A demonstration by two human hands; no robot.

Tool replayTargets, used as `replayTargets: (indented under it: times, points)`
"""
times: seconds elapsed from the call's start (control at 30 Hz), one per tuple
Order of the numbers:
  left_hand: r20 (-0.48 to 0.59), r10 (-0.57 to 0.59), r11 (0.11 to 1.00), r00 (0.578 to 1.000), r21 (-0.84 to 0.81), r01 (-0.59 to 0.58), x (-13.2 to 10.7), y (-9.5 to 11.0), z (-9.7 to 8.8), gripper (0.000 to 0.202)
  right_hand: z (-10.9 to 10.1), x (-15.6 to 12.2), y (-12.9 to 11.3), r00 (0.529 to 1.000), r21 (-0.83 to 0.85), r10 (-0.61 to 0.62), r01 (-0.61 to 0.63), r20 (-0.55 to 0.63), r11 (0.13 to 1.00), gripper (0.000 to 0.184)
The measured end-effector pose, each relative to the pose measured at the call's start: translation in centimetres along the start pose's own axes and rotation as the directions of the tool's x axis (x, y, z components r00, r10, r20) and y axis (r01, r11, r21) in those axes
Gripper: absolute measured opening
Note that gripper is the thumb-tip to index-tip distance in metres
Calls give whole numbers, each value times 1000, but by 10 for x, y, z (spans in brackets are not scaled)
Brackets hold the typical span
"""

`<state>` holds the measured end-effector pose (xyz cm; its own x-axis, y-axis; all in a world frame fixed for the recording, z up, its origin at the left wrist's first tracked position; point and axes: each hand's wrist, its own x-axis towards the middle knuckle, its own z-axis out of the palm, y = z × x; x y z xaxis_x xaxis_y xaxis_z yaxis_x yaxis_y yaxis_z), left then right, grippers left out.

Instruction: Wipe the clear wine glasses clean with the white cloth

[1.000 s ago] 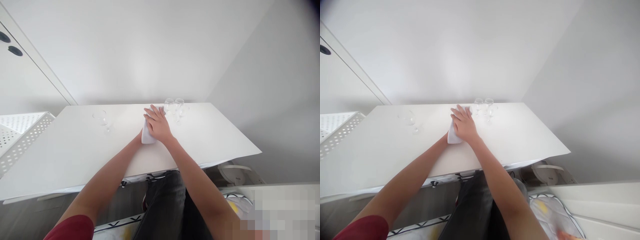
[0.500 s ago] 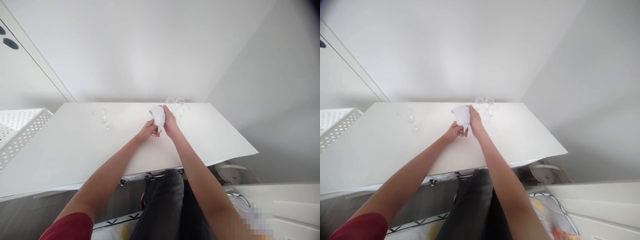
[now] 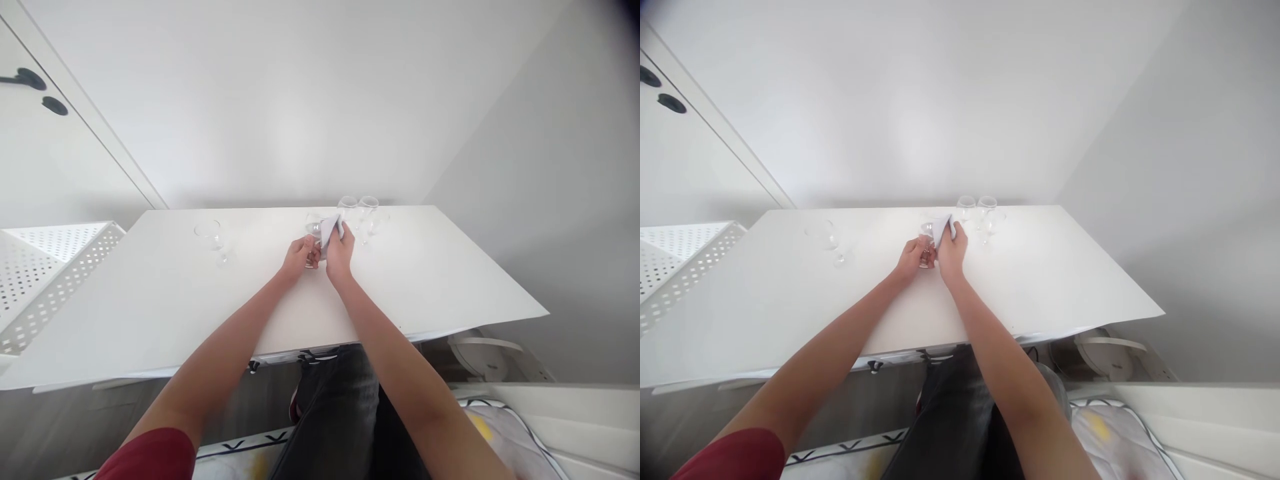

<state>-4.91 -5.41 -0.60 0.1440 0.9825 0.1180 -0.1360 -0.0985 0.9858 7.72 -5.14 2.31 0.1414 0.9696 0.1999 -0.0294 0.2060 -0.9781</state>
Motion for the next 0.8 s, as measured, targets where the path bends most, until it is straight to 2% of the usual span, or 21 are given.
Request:
replayTargets:
  times: [0.07,0.13,0.17,0.23,0.3,0.33,0.37,0.43,0.5,0.57,0.63,0.7,0.8]
  points:
    - [-63,-14,1000,998,22,15,1,-1,0,67,8,-3,3,997,177,50,-60,60,982,40]
    - [-179,11,1000,984,13,-9,1,1,0,68,11,-4,8,993,222,48,-71,104,972,45]
    - [-230,39,999,972,9,-38,0,3,0,69,11,-5,11,998,194,40,-50,58,980,46]
    - [-282,110,993,953,1,-114,-3,7,0,69,9,-5,17,992,53,26,-19,-124,998,46]
    - [-258,163,986,952,-4,-169,-6,10,1,69,6,-6,20,964,-77,23,-45,-265,996,46]
    - [-222,174,984,960,-2,-179,-7,11,1,69,5,-7,19,961,-84,36,-61,-275,995,47]
    - [-177,168,986,970,5,-169,-8,11,1,69,5,-8,18,969,-45,57,-70,-240,997,46]
    - [-102,113,993,988,36,-109,-7,9,1,69,4,-10,13,992,126,104,-95,-73,988,46]
    - [-84,62,996,995,65,-57,-6,8,0,70,2,-10,7,985,299,134,-160,105,941,48]
    - [-93,44,997,995,61,-38,-4,7,0,70,0,-8,3,968,401,130,-209,215,892,48]
    - [-56,18,1000,998,11,-17,-4,7,2,71,-3,-7,1,964,452,101,-207,248,867,43]
    - [52,-29,997,998,-72,33,-4,8,4,73,-5,-7,0,961,457,91,-206,262,865,45]
    - [203,-72,982,976,-156,105,-4,10,4,75,-9,-10,-5,933,395,178,-299,313,869,56]
